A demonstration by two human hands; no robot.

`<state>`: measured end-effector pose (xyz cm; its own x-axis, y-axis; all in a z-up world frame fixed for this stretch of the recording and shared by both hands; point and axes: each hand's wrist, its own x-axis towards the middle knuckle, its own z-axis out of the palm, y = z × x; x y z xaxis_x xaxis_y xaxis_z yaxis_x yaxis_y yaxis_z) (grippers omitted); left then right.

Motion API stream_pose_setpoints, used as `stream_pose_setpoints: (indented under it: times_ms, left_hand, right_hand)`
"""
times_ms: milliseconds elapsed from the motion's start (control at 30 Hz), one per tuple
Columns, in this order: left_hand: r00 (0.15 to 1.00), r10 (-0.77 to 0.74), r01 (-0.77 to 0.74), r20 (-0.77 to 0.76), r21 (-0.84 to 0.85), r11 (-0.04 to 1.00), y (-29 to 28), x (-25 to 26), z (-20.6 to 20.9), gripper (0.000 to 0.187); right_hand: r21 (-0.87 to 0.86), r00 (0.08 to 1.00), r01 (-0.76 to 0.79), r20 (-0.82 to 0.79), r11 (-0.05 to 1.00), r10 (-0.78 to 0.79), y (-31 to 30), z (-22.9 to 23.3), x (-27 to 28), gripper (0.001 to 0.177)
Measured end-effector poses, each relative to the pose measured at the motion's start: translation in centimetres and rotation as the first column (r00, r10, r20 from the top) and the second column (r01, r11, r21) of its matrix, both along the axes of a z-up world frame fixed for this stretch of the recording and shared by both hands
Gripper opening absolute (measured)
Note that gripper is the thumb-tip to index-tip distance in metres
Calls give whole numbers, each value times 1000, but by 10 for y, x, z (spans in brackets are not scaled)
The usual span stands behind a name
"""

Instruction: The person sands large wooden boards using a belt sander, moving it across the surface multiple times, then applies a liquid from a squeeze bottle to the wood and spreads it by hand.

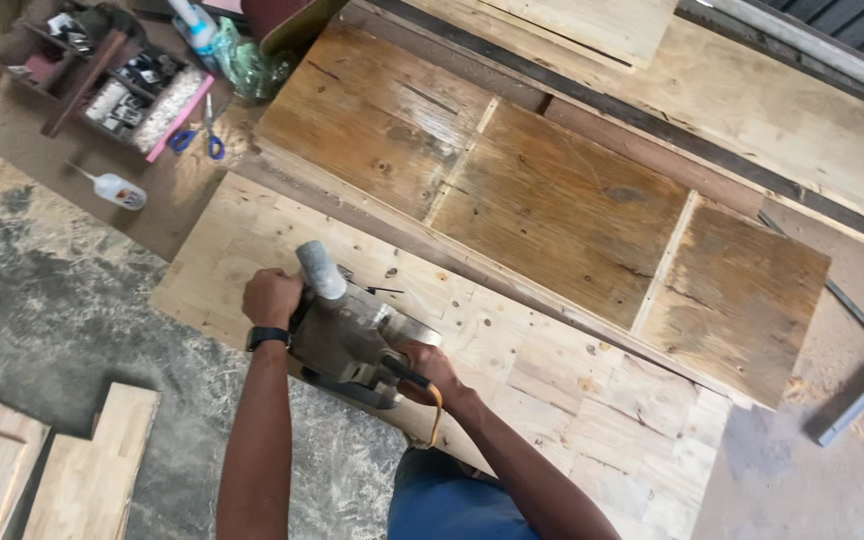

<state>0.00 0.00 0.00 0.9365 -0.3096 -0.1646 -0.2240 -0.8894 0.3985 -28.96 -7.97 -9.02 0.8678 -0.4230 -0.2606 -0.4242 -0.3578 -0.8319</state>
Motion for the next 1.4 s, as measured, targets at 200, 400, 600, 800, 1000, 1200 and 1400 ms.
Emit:
stream_pose_setpoints:
  times_ms: [200, 400, 600, 800, 1000, 1200, 1400]
  left_hand:
    - [996, -64, 56, 60, 124, 991, 4, 47, -28, 21]
    - [993, -69, 58, 100, 111, 992, 21, 88, -88, 17]
    - [996, -74, 79, -43, 122, 989, -5, 71, -18, 49]
    - [1000, -27, 24, 9, 245, 969, -1, 112, -60, 29]
    - [1000, -5, -1, 17, 322, 947, -9, 127, -50, 29]
    - [962, -168, 88, 213, 340, 936, 9, 154, -73, 34]
    - [963, -243, 156, 112, 503, 850, 9, 198, -92, 26]
  right_hand:
    - [-34, 996, 31, 85, 999, -28, 1, 1, 24, 63]
    - [-137, 984, 141, 128, 980, -123, 17, 53, 47, 54]
    - [-126, 987, -28, 153, 992, 47, 8, 62, 44, 49]
    - [-90, 986, -45, 158, 995, 59, 13, 50, 61, 46]
    - [28, 986, -80, 148, 996, 75, 9, 68, 71, 25]
    - [-33, 989, -105, 99, 994, 108, 14, 55, 91, 58]
    - [-14, 988, -137, 73, 991, 137, 18, 37, 111, 75]
